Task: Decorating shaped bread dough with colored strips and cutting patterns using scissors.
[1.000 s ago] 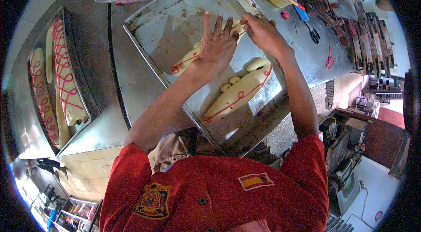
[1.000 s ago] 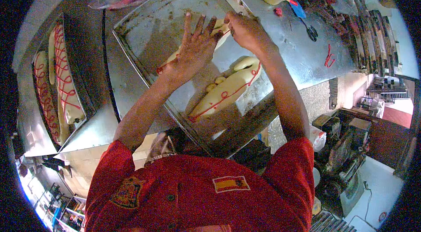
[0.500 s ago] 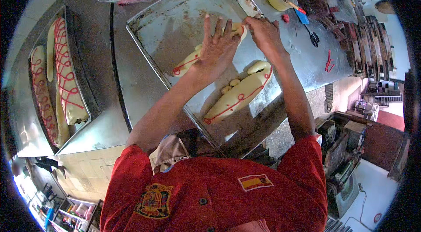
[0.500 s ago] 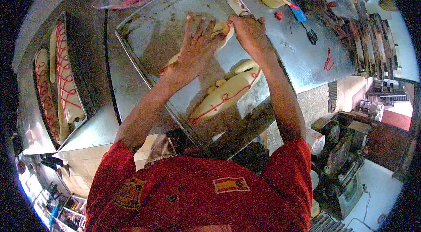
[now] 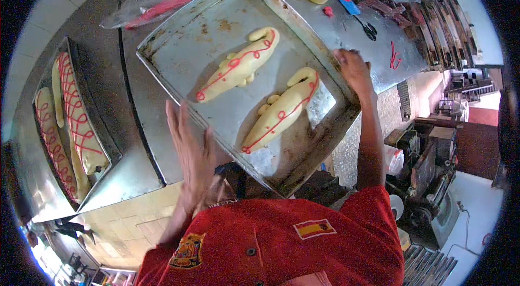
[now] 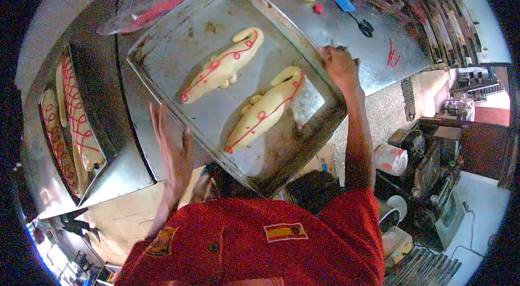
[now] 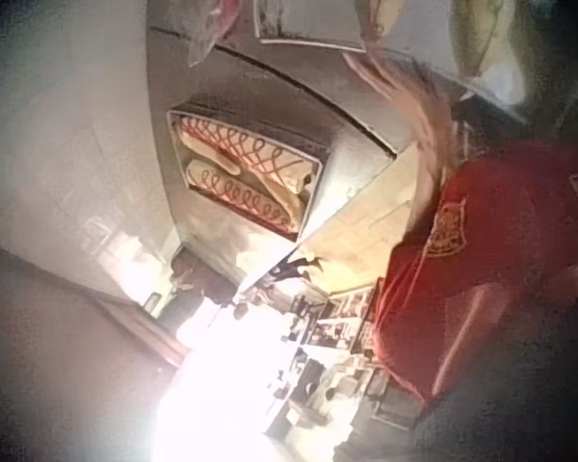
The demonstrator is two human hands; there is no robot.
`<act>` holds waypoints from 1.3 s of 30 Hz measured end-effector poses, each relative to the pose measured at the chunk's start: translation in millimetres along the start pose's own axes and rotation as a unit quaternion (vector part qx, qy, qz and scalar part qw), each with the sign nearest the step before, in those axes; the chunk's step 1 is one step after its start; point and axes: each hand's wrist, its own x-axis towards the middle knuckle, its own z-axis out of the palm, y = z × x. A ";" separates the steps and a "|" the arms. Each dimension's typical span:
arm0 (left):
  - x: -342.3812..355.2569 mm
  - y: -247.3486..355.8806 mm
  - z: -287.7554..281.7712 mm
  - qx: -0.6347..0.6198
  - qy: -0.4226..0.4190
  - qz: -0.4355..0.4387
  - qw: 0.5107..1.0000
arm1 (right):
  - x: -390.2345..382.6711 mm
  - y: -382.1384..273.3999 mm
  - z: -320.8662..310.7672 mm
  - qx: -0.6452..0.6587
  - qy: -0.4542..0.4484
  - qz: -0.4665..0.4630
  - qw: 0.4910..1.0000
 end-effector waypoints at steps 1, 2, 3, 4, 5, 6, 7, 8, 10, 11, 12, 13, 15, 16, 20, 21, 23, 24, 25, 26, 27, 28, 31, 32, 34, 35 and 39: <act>-21.3 7.9 0.5 -0.019 0.006 -0.034 0.999 | -3.2 5.9 4.7 0.019 -0.036 -0.001 0.999; -43.2 12.1 4.4 -0.016 0.012 -0.029 0.999 | -5.4 10.2 10.7 0.038 -0.073 -0.006 0.997; -61.6 14.2 14.4 -0.064 -0.014 -0.058 0.996 | -5.2 15.5 16.7 0.072 -0.078 0.009 0.994; -74.5 15.1 25.3 -0.106 -0.035 -0.091 0.990 | -2.6 11.0 13.0 0.079 -0.072 0.001 0.994; -84.0 13.6 38.7 -0.102 -0.027 -0.089 0.990 | -3.6 6.0 5.2 0.094 -0.098 -0.019 0.991; -91.3 11.3 51.5 -0.089 -0.007 -0.142 0.986 | -3.0 3.5 1.5 0.109 -0.122 -0.039 0.986; -95.7 12.5 65.0 -0.080 0.010 -0.193 0.978 | -2.6 11.0 5.8 0.106 -0.098 -0.064 0.987; -96.0 12.7 71.7 -0.076 0.016 -0.192 0.978 | -4.6 18.4 12.3 0.111 -0.096 -0.070 0.987; -79.1 0.6 74.5 -0.099 0.045 -0.263 0.959 | -6.0 31.1 23.7 0.126 -0.071 -0.099 0.985; -73.9 -10.9 73.2 -0.087 0.050 -0.252 0.963 | -11.5 33.4 21.4 0.113 -0.068 -0.118 0.984; -69.2 -22.5 70.1 -0.076 0.051 -0.238 0.967 | -19.8 39.2 27.0 0.119 -0.067 -0.126 0.983; -62.6 -27.5 64.7 -0.071 0.059 -0.238 0.967 | -27.3 45.9 34.8 0.161 -0.056 -0.133 0.976; -52.4 -35.4 61.8 -0.147 0.066 -0.321 0.933 | -43.2 48.1 29.3 0.187 -0.049 -0.144 0.971; -53.6 -45.4 60.4 -0.150 0.073 -0.316 0.934 | -50.4 50.3 25.0 0.187 -0.041 -0.149 0.970; -45.4 -65.9 68.0 -0.039 0.118 -0.138 0.983 | -49.1 69.1 19.8 0.203 -0.093 -0.165 0.961; -47.1 -63.7 72.1 -0.024 0.119 -0.150 0.981 | -44.8 75.4 17.5 0.198 -0.123 -0.181 0.955; -50.5 -54.4 79.9 0.022 0.131 -0.141 0.981 | -33.6 87.8 14.9 0.200 -0.130 -0.194 0.952; -55.0 -58.0 90.6 0.020 0.133 -0.139 0.981 | -26.6 93.3 14.0 0.202 -0.142 -0.209 0.946; -66.4 -69.1 99.8 -0.065 0.150 -0.166 0.973 | -17.8 93.2 15.1 0.203 -0.140 -0.217 0.944; -71.6 -74.9 107.7 -0.152 0.161 -0.190 0.956 | -8.0 97.6 15.7 0.193 -0.162 -0.232 0.940; -55.2 4.6 117.9 -0.039 0.162 -0.213 0.963 | 5.9 112.6 23.4 0.179 -0.184 -0.233 0.938; -61.0 14.2 124.3 -0.038 0.174 -0.216 0.960 | 17.2 113.9 22.7 0.178 -0.183 -0.246 0.935; -83.0 20.4 141.0 -0.221 0.202 -0.186 0.936 | 56.9 133.9 42.2 0.273 -0.181 -0.239 0.914; -89.8 16.8 151.1 -0.200 0.231 -0.185 0.934 | 78.1 145.3 51.2 0.293 -0.194 -0.221 0.910; -98.5 16.2 174.0 -0.162 0.284 -0.183 0.927 | 120.5 190.7 80.6 0.212 0.052 -0.249 0.944; -90.3 44.5 174.1 -0.136 0.270 -0.213 0.929 | 146.4 233.9 108.9 0.163 0.108 -0.218 0.956; -90.5 85.2 179.9 -0.178 0.271 -0.269 0.907 | 183.7 290.4 118.3 -0.014 0.096 -0.117 0.988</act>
